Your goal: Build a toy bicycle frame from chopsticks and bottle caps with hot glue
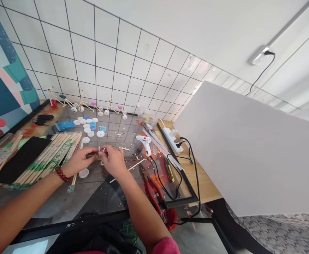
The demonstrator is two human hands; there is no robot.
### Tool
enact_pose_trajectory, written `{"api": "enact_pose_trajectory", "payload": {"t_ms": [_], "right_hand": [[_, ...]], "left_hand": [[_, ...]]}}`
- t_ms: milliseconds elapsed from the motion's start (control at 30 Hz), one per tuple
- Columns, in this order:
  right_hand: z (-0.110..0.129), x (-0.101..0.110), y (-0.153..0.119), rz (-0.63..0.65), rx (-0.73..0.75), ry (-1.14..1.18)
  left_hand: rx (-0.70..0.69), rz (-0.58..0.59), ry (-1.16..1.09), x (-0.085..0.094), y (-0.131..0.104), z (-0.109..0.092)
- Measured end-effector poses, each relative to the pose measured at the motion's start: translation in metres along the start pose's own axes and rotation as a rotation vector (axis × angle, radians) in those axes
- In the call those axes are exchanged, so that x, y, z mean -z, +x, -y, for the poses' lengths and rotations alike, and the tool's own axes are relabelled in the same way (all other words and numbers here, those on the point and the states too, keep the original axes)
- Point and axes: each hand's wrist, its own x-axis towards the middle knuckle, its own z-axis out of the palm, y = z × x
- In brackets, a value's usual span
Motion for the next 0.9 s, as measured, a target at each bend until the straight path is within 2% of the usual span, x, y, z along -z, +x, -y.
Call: {"api": "enact_pose_trajectory", "payload": {"t_ms": [100,300,533,733,900], "right_hand": [[0.0,0.001,-0.001,0.008,0.026,-0.011],[0.001,0.002,-0.001,0.025,0.036,0.004],[0.0,0.001,0.0,0.016,0.031,-0.033],[-0.002,0.0,-0.002,0.019,0.043,-0.011],[0.001,0.002,-0.002,0.048,0.025,-0.029]], "left_hand": [[0.008,0.011,0.028,0.002,0.0,0.003],[-0.055,-0.001,0.236,0.002,-0.001,0.001],[-0.055,0.01,0.287,0.0,-0.004,-0.006],[-0.092,-0.022,0.136,0.001,-0.002,-0.004],[0.03,-0.02,-0.135,0.005,-0.001,0.002]]}}
